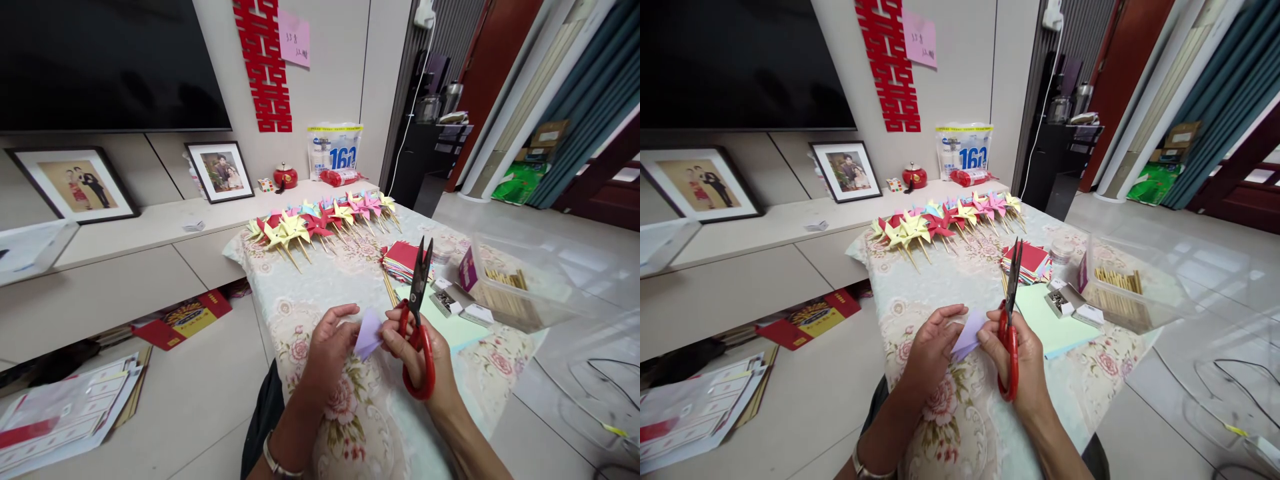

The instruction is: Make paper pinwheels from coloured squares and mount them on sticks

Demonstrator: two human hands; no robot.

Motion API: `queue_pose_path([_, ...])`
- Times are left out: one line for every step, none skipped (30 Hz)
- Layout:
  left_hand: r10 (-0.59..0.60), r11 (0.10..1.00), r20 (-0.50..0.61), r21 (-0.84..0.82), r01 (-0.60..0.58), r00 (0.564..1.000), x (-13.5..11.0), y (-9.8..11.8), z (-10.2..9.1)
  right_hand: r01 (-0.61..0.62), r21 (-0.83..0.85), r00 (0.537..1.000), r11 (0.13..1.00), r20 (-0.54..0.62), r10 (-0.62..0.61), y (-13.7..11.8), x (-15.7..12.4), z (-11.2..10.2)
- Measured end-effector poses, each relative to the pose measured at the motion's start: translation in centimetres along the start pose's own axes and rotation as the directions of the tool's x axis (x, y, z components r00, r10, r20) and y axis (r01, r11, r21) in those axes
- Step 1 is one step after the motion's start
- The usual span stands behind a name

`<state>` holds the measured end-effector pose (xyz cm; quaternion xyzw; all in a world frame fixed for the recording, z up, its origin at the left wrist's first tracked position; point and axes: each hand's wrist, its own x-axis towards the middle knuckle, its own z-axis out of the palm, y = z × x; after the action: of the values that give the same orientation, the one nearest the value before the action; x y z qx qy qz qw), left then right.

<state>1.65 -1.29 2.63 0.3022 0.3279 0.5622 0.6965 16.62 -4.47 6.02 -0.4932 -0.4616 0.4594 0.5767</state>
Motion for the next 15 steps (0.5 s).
queue_pose_path([-0.037, 0.998, 0.007, -0.048, 0.038, 0.999, 0.0, 0.0, -0.1, 0.010, 0.000, 1.000, 1.000, 0.025, -0.010, 0.1, 0.1, -0.1])
queue_pose_path([-0.073, 0.993, 0.024, -0.093, 0.075, 0.997, 0.1, -0.1, -0.2, 0.016, -0.001, 0.999, 1.000, 0.048, -0.016, 0.1, 0.2, -0.2])
queue_pose_path([-0.105, 0.986, 0.046, -0.129, 0.110, 0.993, 0.2, -0.2, -0.4, 0.017, -0.001, 0.998, 1.000, 0.068, -0.017, 0.1, 0.3, -0.2])
queue_pose_path([-0.133, 0.978, 0.069, -0.151, 0.143, 0.989, 0.3, -0.2, -0.6, 0.014, 0.000, 0.996, 1.000, 0.088, -0.013, 0.2, 0.3, -0.2])
queue_pose_path([-0.156, 0.972, 0.087, -0.161, 0.168, 0.984, 0.3, -0.3, -0.8, 0.004, 0.003, 0.994, 1.000, 0.111, -0.004, 0.2, 0.4, -0.1])
queue_pose_path([-0.171, 0.968, 0.103, -0.166, 0.186, 0.980, 0.3, -0.3, -1.0, -0.009, 0.009, 0.990, 1.000, 0.138, 0.007, 0.2, 0.4, 0.0])
queue_pose_path([-0.179, 0.966, 0.118, -0.166, 0.197, 0.977, 0.3, -0.3, -1.2, -0.023, 0.019, 0.985, 1.000, 0.169, 0.019, 0.2, 0.5, 0.1])
queue_pose_path([-0.182, 0.965, 0.135, -0.163, 0.203, 0.974, 0.3, -0.3, -1.3, -0.036, 0.030, 0.979, 0.999, 0.200, 0.029, 0.3, 0.5, 0.2])
queue_pose_path([-0.184, 0.965, 0.155, -0.159, 0.209, 0.971, 0.3, -0.2, -1.4, -0.046, 0.038, 0.973, 0.998, 0.226, 0.036, 0.3, 0.6, 0.2])
queue_pose_path([-0.186, 0.965, 0.173, -0.155, 0.213, 0.967, 0.2, -0.1, -1.5, -0.053, 0.042, 0.969, 0.998, 0.245, 0.041, 0.3, 0.6, 0.3])
queue_pose_path([-0.186, 0.965, 0.182, -0.150, 0.214, 0.966, 0.1, 0.0, -1.5, -0.059, 0.043, 0.966, 0.997, 0.253, 0.047, 0.3, 0.6, 0.3])
queue_pose_path([-0.185, 0.966, 0.179, -0.147, 0.212, 0.966, 0.0, 0.2, -1.4, -0.064, 0.044, 0.967, 0.997, 0.249, 0.051, 0.3, 0.6, 0.3])
queue_pose_path([-0.183, 0.968, 0.163, -0.145, 0.207, 0.970, 0.0, 0.4, -1.4, -0.068, 0.043, 0.970, 0.997, 0.237, 0.056, 0.3, 0.6, 0.2])
queue_pose_path([-0.179, 0.969, 0.137, -0.148, 0.199, 0.974, -0.1, 0.5, -1.3, -0.068, 0.040, 0.975, 0.997, 0.214, 0.058, 0.3, 0.5, 0.1])
queue_pose_path([-0.174, 0.969, 0.107, -0.156, 0.189, 0.979, -0.1, 0.6, -1.2, -0.068, 0.032, 0.981, 0.997, 0.184, 0.061, 0.3, 0.4, -0.1])
